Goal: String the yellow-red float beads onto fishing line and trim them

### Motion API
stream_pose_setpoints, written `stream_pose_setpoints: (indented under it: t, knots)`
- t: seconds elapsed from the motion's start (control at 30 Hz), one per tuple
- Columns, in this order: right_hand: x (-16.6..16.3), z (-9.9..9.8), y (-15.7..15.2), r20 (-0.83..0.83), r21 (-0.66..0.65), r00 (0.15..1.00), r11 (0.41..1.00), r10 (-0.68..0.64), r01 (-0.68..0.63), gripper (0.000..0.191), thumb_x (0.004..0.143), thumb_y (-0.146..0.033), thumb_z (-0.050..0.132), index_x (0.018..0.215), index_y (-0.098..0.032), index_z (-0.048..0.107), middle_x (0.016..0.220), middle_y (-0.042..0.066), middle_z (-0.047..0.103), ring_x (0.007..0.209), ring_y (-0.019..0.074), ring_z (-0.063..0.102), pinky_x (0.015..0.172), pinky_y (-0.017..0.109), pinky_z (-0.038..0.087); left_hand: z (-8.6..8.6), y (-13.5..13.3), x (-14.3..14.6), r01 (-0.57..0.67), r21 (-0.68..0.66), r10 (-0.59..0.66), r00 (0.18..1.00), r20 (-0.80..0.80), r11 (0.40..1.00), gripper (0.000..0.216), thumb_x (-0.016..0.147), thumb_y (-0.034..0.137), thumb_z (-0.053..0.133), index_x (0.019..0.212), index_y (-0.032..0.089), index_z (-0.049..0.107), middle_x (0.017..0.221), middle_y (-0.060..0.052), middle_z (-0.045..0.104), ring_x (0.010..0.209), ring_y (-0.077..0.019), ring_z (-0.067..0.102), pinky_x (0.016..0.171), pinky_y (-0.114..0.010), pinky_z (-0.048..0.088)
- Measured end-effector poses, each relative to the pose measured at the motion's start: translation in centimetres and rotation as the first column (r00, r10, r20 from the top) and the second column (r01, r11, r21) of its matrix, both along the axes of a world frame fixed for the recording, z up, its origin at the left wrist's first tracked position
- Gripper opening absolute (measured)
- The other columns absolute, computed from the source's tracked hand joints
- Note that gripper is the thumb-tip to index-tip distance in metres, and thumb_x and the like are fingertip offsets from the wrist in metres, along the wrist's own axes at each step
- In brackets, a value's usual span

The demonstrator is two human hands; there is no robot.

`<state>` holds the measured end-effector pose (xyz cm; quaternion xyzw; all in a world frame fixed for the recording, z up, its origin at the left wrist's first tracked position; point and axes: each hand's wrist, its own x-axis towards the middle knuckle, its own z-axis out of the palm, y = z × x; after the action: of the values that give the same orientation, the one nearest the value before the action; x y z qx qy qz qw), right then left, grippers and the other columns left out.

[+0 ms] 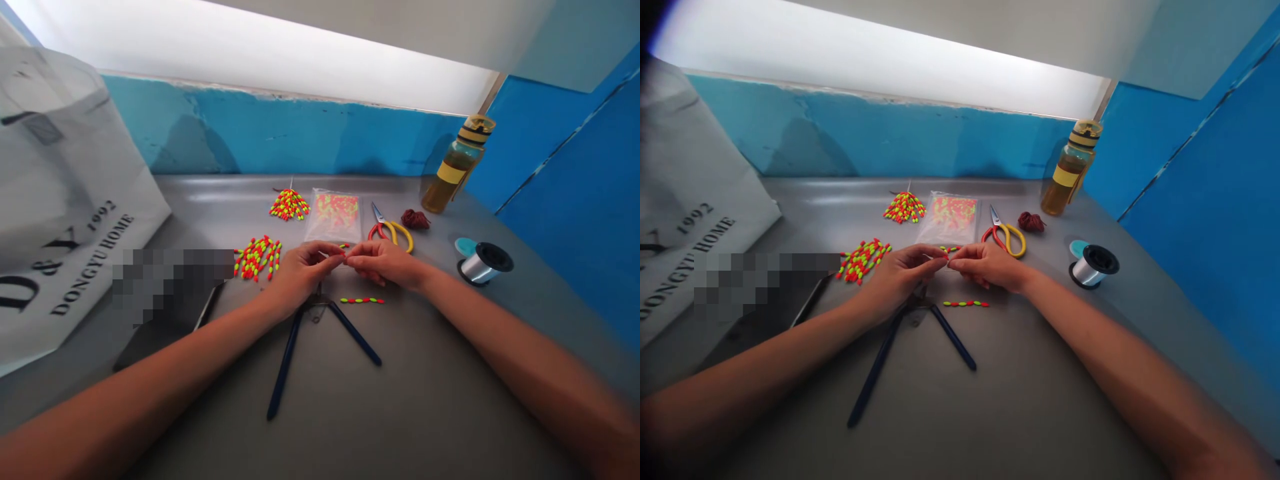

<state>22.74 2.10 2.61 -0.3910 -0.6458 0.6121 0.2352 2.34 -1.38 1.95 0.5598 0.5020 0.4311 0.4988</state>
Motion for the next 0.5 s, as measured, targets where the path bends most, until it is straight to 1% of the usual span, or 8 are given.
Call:
stream_pose_setpoints:
  t: [0.1,0.17,0.23,0.37,0.43,0.5]
  knots:
    - [0.05,-0.05,-0.02,-0.002,0.012,1.0,1.0,-0.019,0.019,0.019,0.086,-0.037,0.068,0.091,-0.019,0.068,0.061,-0.005,0.057,0.043,0.0063,0.043,0.039,0.018,0.031,-0.26,0.21,-0.13,0.038,0.02,-0.038,0.999,-0.003,0.999,0.029,0.074,0.046,0.077,0.087,0.021,0.075,0.072,-0.001,0.066,0.056,-0.0122,0.047,0.051,-0.026,0.03]
    - [0.11,0.0,0.02,0.016,0.019,1.0,1.0,-0.009,0.009,0.017,0.084,-0.035,0.068,0.089,-0.018,0.069,0.06,-0.005,0.057,0.043,0.0063,0.043,0.04,0.019,0.032,-0.41,0.33,-0.19,0.058,0.033,-0.058,0.998,-0.012,0.998,0.029,0.074,0.047,0.077,0.087,0.021,0.075,0.073,-0.001,0.066,0.057,-0.0122,0.048,0.051,-0.026,0.031]
    - [0.17,0.1,0.11,0.06,0.006,0.997,0.999,0.046,-0.046,0.016,0.08,-0.032,0.071,0.085,-0.017,0.071,0.061,-0.005,0.059,0.045,0.0059,0.044,0.042,0.019,0.033,-0.47,0.42,-0.2,0.029,0.03,-0.029,1.0,-0.003,0.999,0.03,0.074,0.047,0.077,0.087,0.02,0.074,0.067,0.0,0.063,0.055,-0.0117,0.047,0.05,-0.026,0.03]
    - [0.15,0.33,0.16,0.171,-0.014,0.97,0.984,0.175,-0.175,0.016,0.074,-0.028,0.074,0.081,-0.014,0.075,0.065,-0.002,0.065,0.051,0.0063,0.049,0.046,0.019,0.036,-0.44,0.52,-0.05,-0.089,0.028,0.087,0.993,0.079,0.996,0.031,0.075,0.045,0.077,0.089,0.019,0.071,0.06,0.003,0.058,0.053,-0.011,0.047,0.051,-0.025,0.034]
    - [0.12,0.4,0.04,0.199,0.007,0.963,0.982,0.184,-0.189,0.014,0.075,-0.027,0.073,0.081,-0.014,0.076,0.067,-0.001,0.066,0.053,0.0071,0.051,0.048,0.02,0.037,-0.39,0.53,0.03,-0.098,0.034,0.094,0.991,0.092,0.995,0.03,0.074,0.044,0.077,0.09,0.019,0.07,0.06,0.003,0.058,0.054,-0.011,0.048,0.052,-0.025,0.036]
    - [0.1,0.4,-0.15,0.204,0.026,0.963,0.982,0.177,-0.186,0.015,0.077,-0.03,0.074,0.082,-0.015,0.075,0.067,-0.001,0.066,0.053,0.0075,0.052,0.048,0.02,0.038,-0.36,0.51,0.07,-0.093,0.034,0.089,0.992,0.088,0.995,0.03,0.074,0.043,0.077,0.09,0.018,0.07,0.061,0.002,0.059,0.054,-0.0111,0.048,0.051,-0.025,0.036]
